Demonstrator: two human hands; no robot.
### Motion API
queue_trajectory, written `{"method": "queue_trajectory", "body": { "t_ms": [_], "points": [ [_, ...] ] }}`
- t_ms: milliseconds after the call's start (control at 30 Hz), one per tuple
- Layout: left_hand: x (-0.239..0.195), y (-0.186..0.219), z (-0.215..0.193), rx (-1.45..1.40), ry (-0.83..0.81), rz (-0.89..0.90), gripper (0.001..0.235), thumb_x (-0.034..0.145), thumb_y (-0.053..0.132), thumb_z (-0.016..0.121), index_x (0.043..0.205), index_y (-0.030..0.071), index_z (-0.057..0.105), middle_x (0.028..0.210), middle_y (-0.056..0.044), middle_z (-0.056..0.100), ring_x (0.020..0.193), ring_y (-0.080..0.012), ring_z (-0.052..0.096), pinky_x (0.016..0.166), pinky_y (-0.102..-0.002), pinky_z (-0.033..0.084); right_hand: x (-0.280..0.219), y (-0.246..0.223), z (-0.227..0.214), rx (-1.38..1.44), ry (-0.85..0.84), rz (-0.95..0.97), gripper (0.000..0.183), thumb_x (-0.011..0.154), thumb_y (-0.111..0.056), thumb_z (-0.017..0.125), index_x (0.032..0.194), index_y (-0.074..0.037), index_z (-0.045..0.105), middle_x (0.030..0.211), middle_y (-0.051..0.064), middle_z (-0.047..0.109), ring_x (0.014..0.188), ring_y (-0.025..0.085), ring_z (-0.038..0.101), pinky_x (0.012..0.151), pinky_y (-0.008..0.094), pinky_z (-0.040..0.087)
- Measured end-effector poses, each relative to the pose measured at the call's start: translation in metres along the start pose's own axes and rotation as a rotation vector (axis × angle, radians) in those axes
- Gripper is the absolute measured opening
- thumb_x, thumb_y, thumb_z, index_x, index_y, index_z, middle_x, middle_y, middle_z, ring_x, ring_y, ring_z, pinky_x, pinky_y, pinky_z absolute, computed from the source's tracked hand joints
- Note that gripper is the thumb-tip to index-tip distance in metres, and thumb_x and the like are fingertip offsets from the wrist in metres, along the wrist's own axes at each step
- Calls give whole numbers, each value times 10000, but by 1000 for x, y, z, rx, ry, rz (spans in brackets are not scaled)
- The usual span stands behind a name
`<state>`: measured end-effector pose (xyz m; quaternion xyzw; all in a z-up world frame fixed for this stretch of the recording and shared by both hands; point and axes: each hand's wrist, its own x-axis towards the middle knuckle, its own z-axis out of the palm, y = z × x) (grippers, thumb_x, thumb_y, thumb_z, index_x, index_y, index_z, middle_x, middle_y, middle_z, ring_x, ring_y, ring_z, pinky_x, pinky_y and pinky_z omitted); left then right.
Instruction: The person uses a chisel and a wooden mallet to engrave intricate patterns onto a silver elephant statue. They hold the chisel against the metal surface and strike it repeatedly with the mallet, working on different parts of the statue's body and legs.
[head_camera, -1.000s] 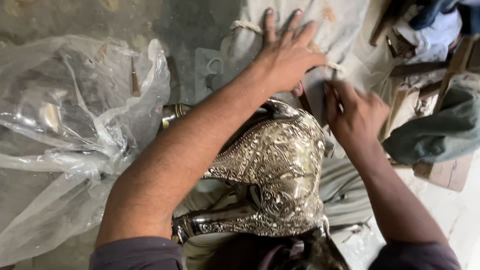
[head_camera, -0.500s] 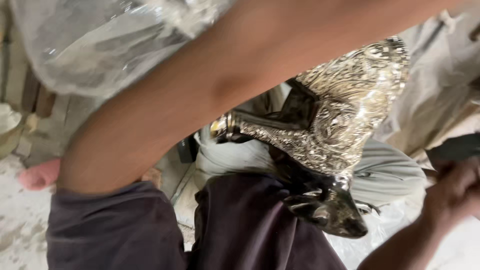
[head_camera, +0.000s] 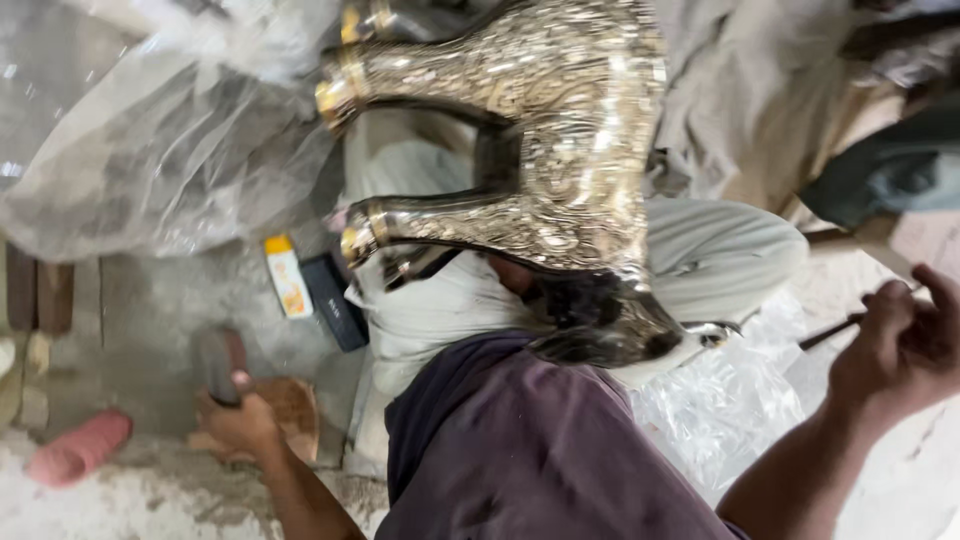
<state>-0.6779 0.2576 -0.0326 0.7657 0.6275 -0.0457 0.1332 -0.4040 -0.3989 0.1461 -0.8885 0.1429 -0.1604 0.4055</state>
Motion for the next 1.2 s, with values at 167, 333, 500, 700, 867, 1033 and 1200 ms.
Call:
{"method": "queue_trajectory", "body": {
  "t_ms": [167,333,500,700,867,1033,1200],
  "points": [
    [-39,-2,20,20,100,217,683,934,370,841,1314,-142,597,1222,-353,632,1084,-506,595,933,-566,477,-26,-62,-13,107,37,-36,75,1144,86,627,1194,111,578,979,105,637,849,137,620,789,243,514],
    [-55,51,-28,54,105,432,425,885,202,801,1219,-28,675,1126,-220,715,1006,-385,701,915,-480,554,-67,-118,4,638,7,104,104,970,37,516,1016,-37,572,878,68,677,782,156,747,691,274,625],
    [-114,209,-108,-233,98,968,185,1001,49,752,1172,5,697,1027,-191,709,912,-350,714,801,-431,569,-88,-155,28,903,-208,266,206,1061,-91,722,1009,-1,544,938,242,699,854,231,707,786,327,601],
    [-219,314,-178,-1019,-976,1537,335,867,118,851,1125,-3,674,992,-157,743,919,-307,800,799,-412,680,-83,-173,45,1220,-604,37,216,992,-87,759,1052,6,575,1046,281,753,856,209,785,690,338,652],
    [-211,313,-153,-1127,-1155,1500,247,899,118,825,1100,60,695,1091,-211,735,1041,-353,782,901,-457,687,-50,-154,28,527,-511,-358,450,872,-276,842,1161,-43,588,1085,130,712,1112,282,750,936,413,641],
    [-162,313,-151,-1462,-1365,550,328,1034,189,709,1159,-42,513,912,-310,720,840,-442,752,777,-591,657,41,-71,63,-98,-332,113,251,998,-191,736,1167,-17,673,1062,133,741,967,231,736,868,363,588],
    [-180,308,-147,-1131,-816,650,465,1054,235,656,1375,52,374,884,-221,643,787,-303,699,639,-443,626,61,36,204,-197,-1053,152,412,993,-267,680,1320,-32,593,1273,194,672,1129,321,670,945,442,544]
  ]
}}
